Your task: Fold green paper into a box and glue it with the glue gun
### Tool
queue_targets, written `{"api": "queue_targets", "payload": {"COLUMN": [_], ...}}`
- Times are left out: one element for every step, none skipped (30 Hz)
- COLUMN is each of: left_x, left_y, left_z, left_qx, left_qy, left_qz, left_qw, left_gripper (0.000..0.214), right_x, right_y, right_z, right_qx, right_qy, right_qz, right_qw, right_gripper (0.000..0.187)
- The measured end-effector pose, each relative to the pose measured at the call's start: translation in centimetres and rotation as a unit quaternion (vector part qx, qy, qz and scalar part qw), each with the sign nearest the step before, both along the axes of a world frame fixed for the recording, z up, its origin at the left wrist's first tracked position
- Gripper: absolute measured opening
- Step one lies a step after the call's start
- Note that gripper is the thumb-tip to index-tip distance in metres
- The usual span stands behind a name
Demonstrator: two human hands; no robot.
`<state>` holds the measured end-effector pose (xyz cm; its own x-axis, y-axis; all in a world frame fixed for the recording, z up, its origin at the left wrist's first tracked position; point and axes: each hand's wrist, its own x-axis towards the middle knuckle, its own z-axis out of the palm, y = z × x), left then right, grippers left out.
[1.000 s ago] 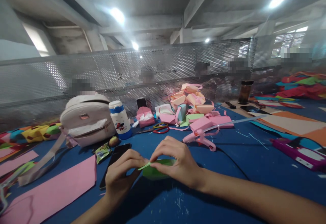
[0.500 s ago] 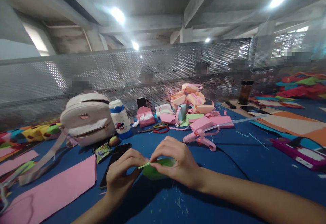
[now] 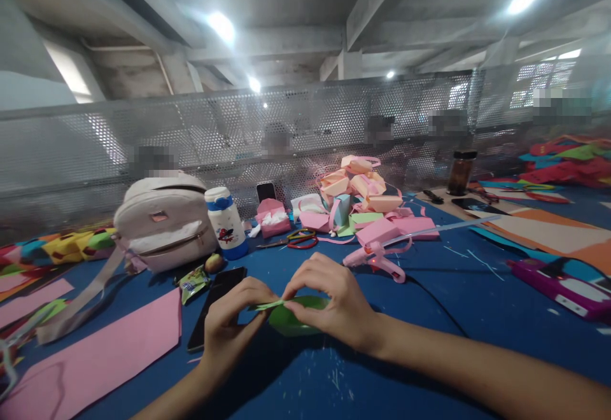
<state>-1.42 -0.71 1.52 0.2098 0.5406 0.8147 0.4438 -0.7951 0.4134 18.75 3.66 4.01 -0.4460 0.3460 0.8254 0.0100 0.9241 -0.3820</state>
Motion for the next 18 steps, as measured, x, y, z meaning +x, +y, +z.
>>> {"api": "queue_targets", "payload": {"left_x": [0.01,0.02,0.04,0.06,0.08,0.1,0.11,0.12,0.13,0.12,0.11,0.1,0.08,0.07,0.07,0.07,0.09,0.12], "left_y": [-0.03,-0.06,-0.09,-0.11,-0.13,-0.15,-0.17,-0.18,-0.19,-0.19,-0.2,-0.2,-0.2,-0.2,-0.2,-0.19,-0.18,-0.16], "left_z": [-0.01,0.0,0.02,0.05,0.1,0.16,0.21,0.26,0.29,0.31,0.32,0.32,0.31,0.29,0.29,0.28,0.27,0.27], "left_qx": [0.003,0.008,0.014,0.02,0.025,0.029,0.032,0.034,0.035,0.035,0.034,0.033,0.033,0.034,0.037,0.038,0.04,0.041], "left_qy": [0.005,0.009,0.012,0.015,0.017,0.019,0.021,0.023,0.025,0.026,0.027,0.028,0.029,0.03,0.032,0.034,0.036,0.036], "left_qz": [0.001,0.002,0.003,0.004,0.005,0.005,0.007,0.007,0.007,0.007,0.006,0.005,0.003,0.003,0.003,0.003,0.004,0.006], "left_qw": [1.0,1.0,1.0,1.0,1.0,0.999,0.999,0.999,0.999,0.999,0.999,0.999,0.999,0.999,0.999,0.999,0.999,0.998], "left_gripper": [0.01,0.01,0.011,0.011,0.011,0.01,0.01,0.01,0.01,0.01,0.01,0.009,0.009,0.009,0.009,0.009,0.009,0.009], "right_x": [-0.01,-0.01,-0.02,-0.03,-0.04,-0.05,-0.06,-0.07,-0.08,-0.09,-0.09,-0.1,-0.11,-0.12,-0.12,-0.11,-0.1,-0.09], "right_y": [-0.03,-0.05,-0.07,-0.09,-0.1,-0.11,-0.12,-0.12,-0.12,-0.11,-0.11,-0.11,-0.12,-0.12,-0.13,-0.15,-0.17,-0.19], "right_z": [0.01,0.01,0.01,0.01,0.0,0.0,0.01,0.02,0.03,0.04,0.06,0.07,0.08,0.09,0.1,0.11,0.12,0.13], "right_qx": [0.001,0.002,0.003,0.003,0.002,0.001,0.0,0.001,0.001,0.003,0.004,0.006,0.007,0.008,0.009,0.011,0.013,0.015], "right_qy": [0.0,0.0,-0.001,-0.002,-0.002,-0.001,-0.001,0.001,0.002,0.003,0.004,0.004,0.003,0.001,-0.001,-0.005,-0.009,-0.014], "right_qz": [0.001,0.001,0.001,0.001,0.001,0.001,0.002,0.004,0.005,0.006,0.006,0.006,0.005,0.004,0.004,0.003,0.002,0.002], "right_qw": [1.0,1.0,1.0,1.0,1.0,1.0,1.0,1.0,1.0,1.0,1.0,1.0,1.0,1.0,1.0,1.0,1.0,1.0], "right_gripper": [0.003,0.003,0.003,0.003,0.004,0.004,0.004,0.004,0.005,0.006,0.006,0.007,0.007,0.007,0.007,0.006,0.005,0.005]}}
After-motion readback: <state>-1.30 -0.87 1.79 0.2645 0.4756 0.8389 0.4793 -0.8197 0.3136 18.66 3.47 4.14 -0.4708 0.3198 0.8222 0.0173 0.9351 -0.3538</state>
